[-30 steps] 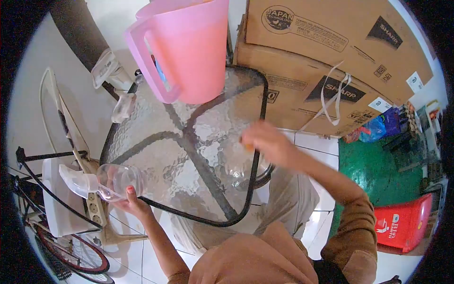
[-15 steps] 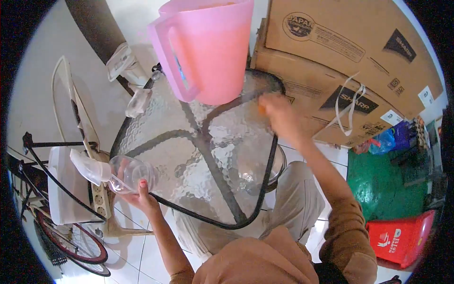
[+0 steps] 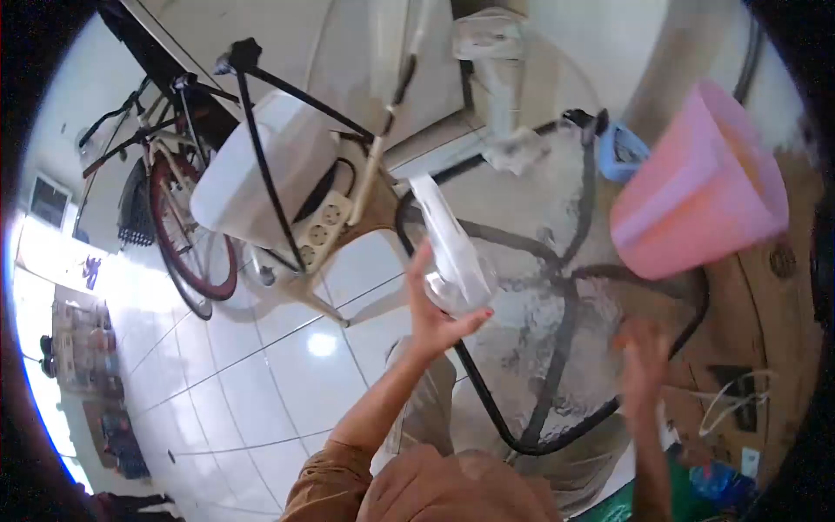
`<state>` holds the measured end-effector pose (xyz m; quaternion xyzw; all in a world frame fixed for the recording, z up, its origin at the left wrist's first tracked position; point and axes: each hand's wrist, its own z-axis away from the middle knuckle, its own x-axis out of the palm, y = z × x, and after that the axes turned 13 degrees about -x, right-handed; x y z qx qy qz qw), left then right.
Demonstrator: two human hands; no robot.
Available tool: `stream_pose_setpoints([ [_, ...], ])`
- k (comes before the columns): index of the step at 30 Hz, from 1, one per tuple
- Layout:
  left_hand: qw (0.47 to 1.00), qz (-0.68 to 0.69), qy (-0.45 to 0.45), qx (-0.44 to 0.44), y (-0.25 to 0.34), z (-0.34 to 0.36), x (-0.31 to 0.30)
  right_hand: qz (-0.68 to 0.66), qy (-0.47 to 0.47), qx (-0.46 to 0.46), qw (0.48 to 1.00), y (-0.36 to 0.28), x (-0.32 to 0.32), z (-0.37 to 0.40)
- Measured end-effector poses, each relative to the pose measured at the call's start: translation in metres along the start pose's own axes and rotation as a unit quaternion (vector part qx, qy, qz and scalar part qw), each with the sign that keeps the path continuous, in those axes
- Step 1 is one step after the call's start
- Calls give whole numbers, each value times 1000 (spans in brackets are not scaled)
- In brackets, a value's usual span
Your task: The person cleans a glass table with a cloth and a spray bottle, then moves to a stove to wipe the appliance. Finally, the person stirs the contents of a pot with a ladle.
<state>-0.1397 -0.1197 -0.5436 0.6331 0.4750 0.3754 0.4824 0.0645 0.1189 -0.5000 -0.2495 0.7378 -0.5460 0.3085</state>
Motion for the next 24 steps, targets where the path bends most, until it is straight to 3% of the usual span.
stream_pose_setpoints([
  [1,999,-44,10,12,-2,6,-4,-112,-57,52,991,-2,12,21],
  [2,999,-47,16,3,-4,5,-7,125,-184,-178,959,-26,28,29],
  [3,997,-73,-4,15,-6,5,-9,341,-290,-389,805,-48,41,33],
  [5,995,-100,-22,15,20,9,-18,307,-331,-365,814,-48,70,13],
  [7,982,-178,-56,0,77,4,-29,295,-289,-345,843,-34,122,-51],
  [8,985,-164,-18,52,89,9,-30,300,-271,-350,845,-37,146,-78],
  [11,992,-124,36,-13,120,29,-51,268,-182,-373,869,-38,225,-124],
  [12,991,-127,35,-21,133,36,-59,266,-187,-367,871,-42,244,-128],
  [14,984,-136,19,-116,158,51,-80,262,-188,-334,886,-50,271,-125],
  [18,975,-164,12,-153,210,81,-108,210,-254,-361,872,-68,243,-57],
  [20,965,-166,26,-201,236,95,-115,188,-302,-312,881,-73,191,-12],
  [22,961,-146,39,-231,259,106,-119,229,-314,-356,850,-97,130,23],
  [24,952,-127,68,-270,276,118,-122,275,-352,-342,827,-97,62,52],
])
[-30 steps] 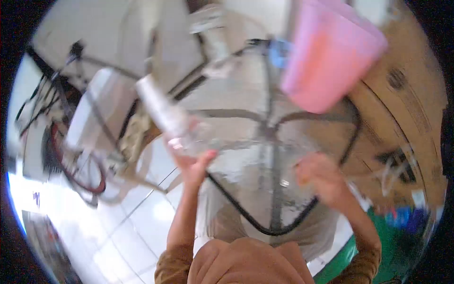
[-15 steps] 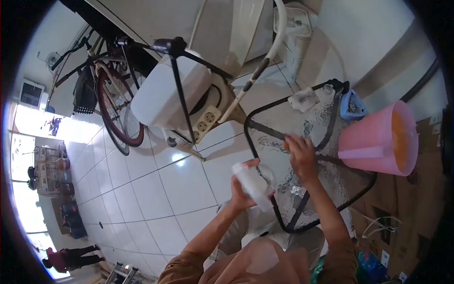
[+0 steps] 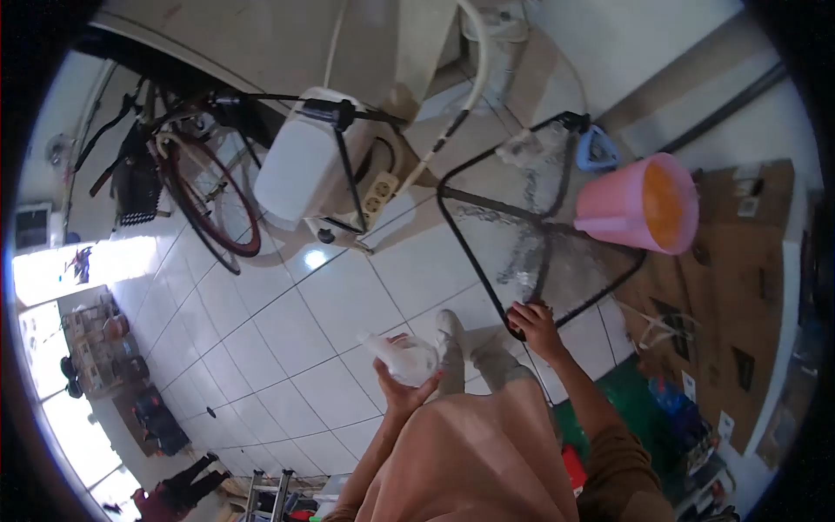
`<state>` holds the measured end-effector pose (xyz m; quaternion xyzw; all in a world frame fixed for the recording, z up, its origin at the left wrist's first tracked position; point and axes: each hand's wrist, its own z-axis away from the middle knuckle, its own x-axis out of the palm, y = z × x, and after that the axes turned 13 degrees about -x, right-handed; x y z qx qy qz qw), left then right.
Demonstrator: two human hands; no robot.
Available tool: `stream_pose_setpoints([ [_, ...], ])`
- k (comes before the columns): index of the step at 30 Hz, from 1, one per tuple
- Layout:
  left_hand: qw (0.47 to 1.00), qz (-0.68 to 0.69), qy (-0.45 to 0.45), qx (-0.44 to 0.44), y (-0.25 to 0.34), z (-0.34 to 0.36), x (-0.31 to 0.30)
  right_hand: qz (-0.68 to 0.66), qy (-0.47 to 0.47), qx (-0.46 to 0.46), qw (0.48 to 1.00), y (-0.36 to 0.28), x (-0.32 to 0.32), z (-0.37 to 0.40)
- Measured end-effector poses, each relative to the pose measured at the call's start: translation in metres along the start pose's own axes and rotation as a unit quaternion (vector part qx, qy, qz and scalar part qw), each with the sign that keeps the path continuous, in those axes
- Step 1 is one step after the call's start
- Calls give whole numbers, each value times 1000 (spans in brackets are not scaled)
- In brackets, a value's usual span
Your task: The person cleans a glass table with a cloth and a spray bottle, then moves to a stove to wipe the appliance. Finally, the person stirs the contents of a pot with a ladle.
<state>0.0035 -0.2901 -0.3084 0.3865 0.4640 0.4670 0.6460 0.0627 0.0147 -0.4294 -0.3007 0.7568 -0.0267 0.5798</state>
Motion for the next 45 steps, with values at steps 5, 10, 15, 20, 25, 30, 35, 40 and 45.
stream_pose_setpoints([
  [5,996,69,28,-38,8,17,7,-85,91,325,938,55,-16,25],
  [10,996,44,60,-58,-6,24,21,-103,225,295,923,87,37,-95],
  [15,993,45,65,-82,13,28,38,28,15,142,989,13,54,-126],
  [20,992,74,35,-93,43,33,42,-66,92,6,994,-2,31,-7],
  [25,997,45,37,-42,42,25,42,-146,81,251,953,73,-44,44],
  [30,997,28,66,-40,51,26,62,138,136,395,898,79,-17,26],
  [35,999,-3,-1,-48,74,30,85,-154,-188,227,943,22,124,47],
  [40,998,9,-31,-57,91,29,113,-104,-90,142,980,67,-43,45],
  [45,995,16,-42,-87,91,28,137,-10,12,319,948,167,-91,72],
])
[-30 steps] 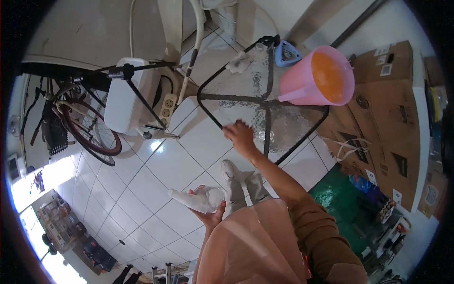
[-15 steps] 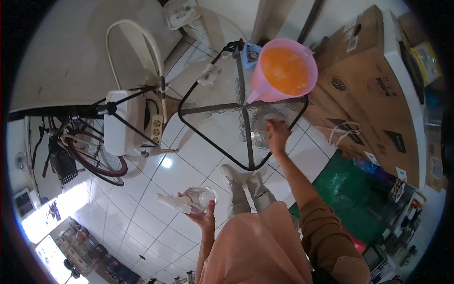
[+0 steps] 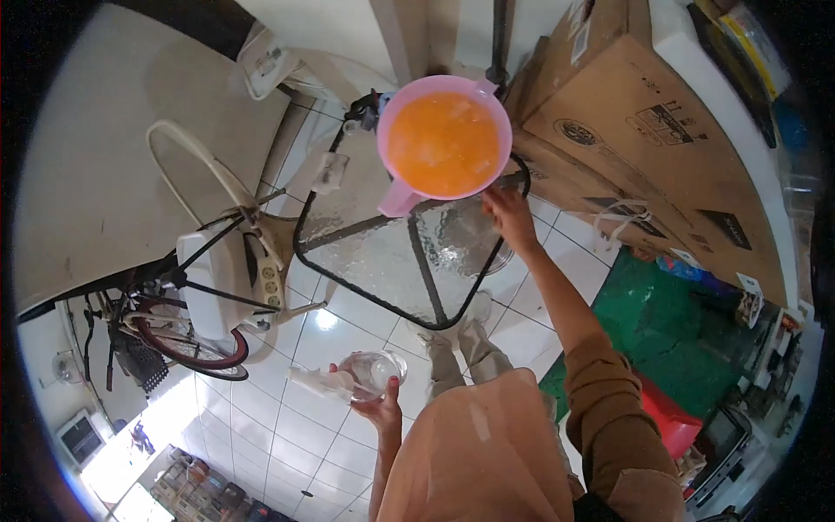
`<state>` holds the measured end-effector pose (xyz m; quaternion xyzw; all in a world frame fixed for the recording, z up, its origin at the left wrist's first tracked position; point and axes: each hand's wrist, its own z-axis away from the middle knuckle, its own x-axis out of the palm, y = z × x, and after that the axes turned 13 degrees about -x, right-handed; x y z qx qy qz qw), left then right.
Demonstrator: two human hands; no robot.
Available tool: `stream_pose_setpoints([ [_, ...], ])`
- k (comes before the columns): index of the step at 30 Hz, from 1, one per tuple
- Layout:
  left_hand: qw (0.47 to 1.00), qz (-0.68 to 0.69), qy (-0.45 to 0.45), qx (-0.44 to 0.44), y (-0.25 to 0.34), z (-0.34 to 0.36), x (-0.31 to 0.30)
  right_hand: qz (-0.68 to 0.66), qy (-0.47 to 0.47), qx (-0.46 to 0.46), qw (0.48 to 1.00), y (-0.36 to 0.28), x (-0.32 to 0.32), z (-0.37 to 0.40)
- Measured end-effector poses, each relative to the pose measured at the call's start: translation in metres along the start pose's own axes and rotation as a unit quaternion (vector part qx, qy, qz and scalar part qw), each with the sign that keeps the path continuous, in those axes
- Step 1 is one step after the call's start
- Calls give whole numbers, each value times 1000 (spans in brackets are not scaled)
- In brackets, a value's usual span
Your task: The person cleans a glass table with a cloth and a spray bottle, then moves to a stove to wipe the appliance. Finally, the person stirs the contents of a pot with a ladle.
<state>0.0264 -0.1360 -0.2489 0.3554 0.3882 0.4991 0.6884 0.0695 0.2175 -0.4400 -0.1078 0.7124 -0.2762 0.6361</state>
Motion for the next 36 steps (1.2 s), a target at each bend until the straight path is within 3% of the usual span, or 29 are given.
stream_pose_setpoints([
  [2,999,-17,8,26,-4,0,6,75,203,56,975,3,-11,-13],
  [3,999,-21,4,25,-6,0,9,22,260,85,962,-3,-6,-18],
  [5,999,-41,-4,29,-8,-2,14,209,265,137,931,-18,37,-15],
  [7,998,-49,-19,35,-7,-3,20,72,113,196,972,-78,31,-4],
  [8,997,-56,-29,42,-5,-4,21,8,128,37,991,-88,44,12],
  [9,997,-59,-29,42,-3,-4,23,49,97,-48,993,-105,48,28],
  [10,996,-62,-32,50,-1,-4,25,46,98,-47,993,-100,52,34],
  [12,995,-67,-34,60,5,-4,26,63,161,-264,949,-79,54,44],
  [13,996,-63,-32,52,8,-5,28,-37,80,-136,987,-72,35,41],
  [15,997,-60,-37,43,8,-8,31,152,97,-129,975,-39,22,21],
  [17,997,-68,-32,34,7,-13,34,129,98,12,987,-13,2,-2],
  [18,996,-70,-39,35,4,-17,35,131,100,19,986,0,3,-14],
  [20,993,-83,-72,49,-7,-30,36,158,264,67,949,25,12,-36],
  [21,988,-110,-86,66,-7,-38,38,161,267,75,947,32,12,-41],
  [23,986,-105,-114,57,-7,-44,40,154,185,39,970,40,18,-47],
  [27,980,-96,-169,46,0,-58,35,174,156,120,965,40,-2,-19],
  [30,977,-91,-187,39,4,-73,26,194,185,214,939,9,14,-6],
  [33,977,-104,-185,28,8,-87,13,117,174,212,954,-47,41,20],
  [35,975,-129,-176,39,3,-102,-2,-10,-10,295,955,-109,32,29],
  [36,974,-130,-179,37,7,-109,-5,39,35,224,973,-132,69,56],
])
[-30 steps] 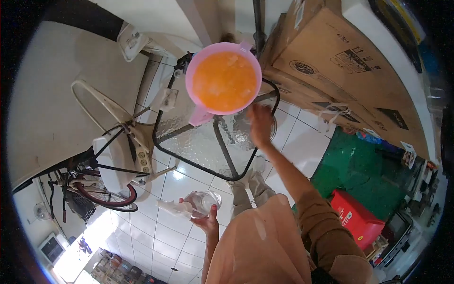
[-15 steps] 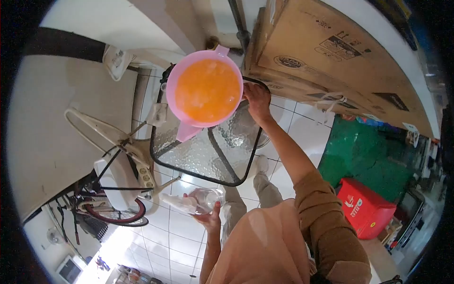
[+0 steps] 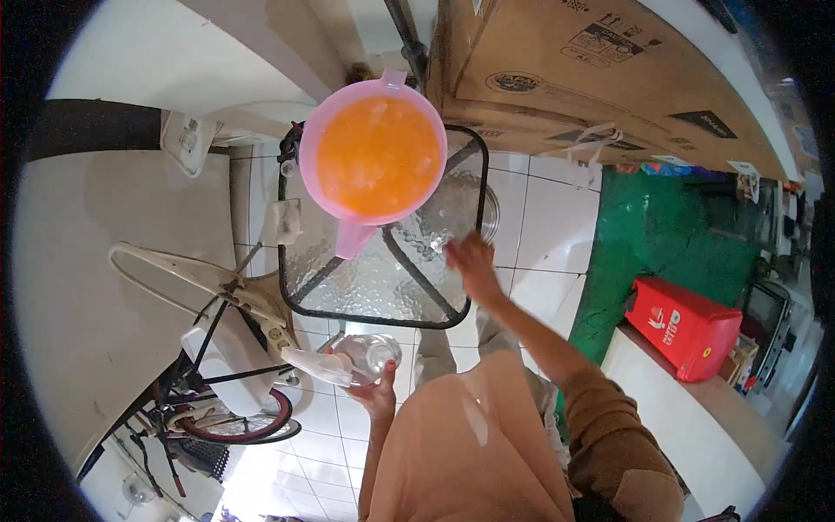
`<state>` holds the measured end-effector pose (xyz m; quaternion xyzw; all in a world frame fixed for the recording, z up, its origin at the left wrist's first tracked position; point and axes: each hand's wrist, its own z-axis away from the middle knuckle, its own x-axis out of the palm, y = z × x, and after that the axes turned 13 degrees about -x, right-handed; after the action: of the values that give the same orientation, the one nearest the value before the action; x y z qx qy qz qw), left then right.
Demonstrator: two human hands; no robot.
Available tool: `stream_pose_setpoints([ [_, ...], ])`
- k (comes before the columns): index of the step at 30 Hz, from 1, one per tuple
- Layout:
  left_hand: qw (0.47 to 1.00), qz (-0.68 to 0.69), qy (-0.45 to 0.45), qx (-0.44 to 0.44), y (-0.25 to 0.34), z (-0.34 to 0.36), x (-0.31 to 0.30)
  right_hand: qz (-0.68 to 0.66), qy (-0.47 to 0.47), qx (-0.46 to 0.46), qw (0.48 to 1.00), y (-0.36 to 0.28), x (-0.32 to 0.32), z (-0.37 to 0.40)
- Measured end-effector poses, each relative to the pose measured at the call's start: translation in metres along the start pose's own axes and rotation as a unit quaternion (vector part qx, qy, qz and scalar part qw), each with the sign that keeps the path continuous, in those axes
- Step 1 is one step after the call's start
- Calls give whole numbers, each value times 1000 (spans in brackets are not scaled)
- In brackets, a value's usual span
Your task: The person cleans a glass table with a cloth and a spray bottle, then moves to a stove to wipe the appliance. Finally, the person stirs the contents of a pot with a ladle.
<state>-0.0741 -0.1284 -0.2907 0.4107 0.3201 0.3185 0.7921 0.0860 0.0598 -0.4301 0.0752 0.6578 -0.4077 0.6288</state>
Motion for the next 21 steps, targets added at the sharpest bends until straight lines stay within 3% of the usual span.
stream_pose_setpoints([
  [1,1000,-11,1,21,2,-5,-5,47,147,-98,983,-12,28,23],
  [2,999,-22,2,42,3,-9,-9,77,36,-153,985,-25,49,56],
  [3,1000,-4,2,7,8,-10,-13,88,45,-229,968,-40,46,76],
  [6,1000,8,3,27,24,-16,-19,-19,-32,-241,970,-29,55,81],
  [8,1000,18,15,8,18,-18,-30,-56,-4,-211,976,-9,42,47],
  [9,1000,12,20,13,10,-22,-38,-268,39,-63,961,7,49,24],
  [10,999,6,26,18,4,-23,-44,-121,136,-134,974,4,8,-8],
  [11,999,6,28,16,2,-22,-47,-114,154,-98,977,14,6,-26],
  [12,999,10,44,24,1,-21,-50,-5,258,-69,964,9,1,-44],
  [14,998,14,62,29,-2,-20,-58,136,328,56,933,-4,12,-71],
  [16,997,21,66,34,-5,-20,-67,-67,320,118,938,-37,32,-88],
  [17,997,22,67,32,-7,-19,-70,-160,386,74,906,-61,54,-97],
  [18,997,21,74,29,-8,-19,-74,-400,312,167,845,-93,65,-104],
  [19,996,20,81,25,-10,-18,-77,-291,252,85,919,-122,65,-106],
  [20,996,20,83,24,-9,-18,-79,-30,98,-10,995,-137,84,-108],
  [21,996,12,79,37,-8,-19,-80,-117,100,-81,985,-150,118,-102],
])
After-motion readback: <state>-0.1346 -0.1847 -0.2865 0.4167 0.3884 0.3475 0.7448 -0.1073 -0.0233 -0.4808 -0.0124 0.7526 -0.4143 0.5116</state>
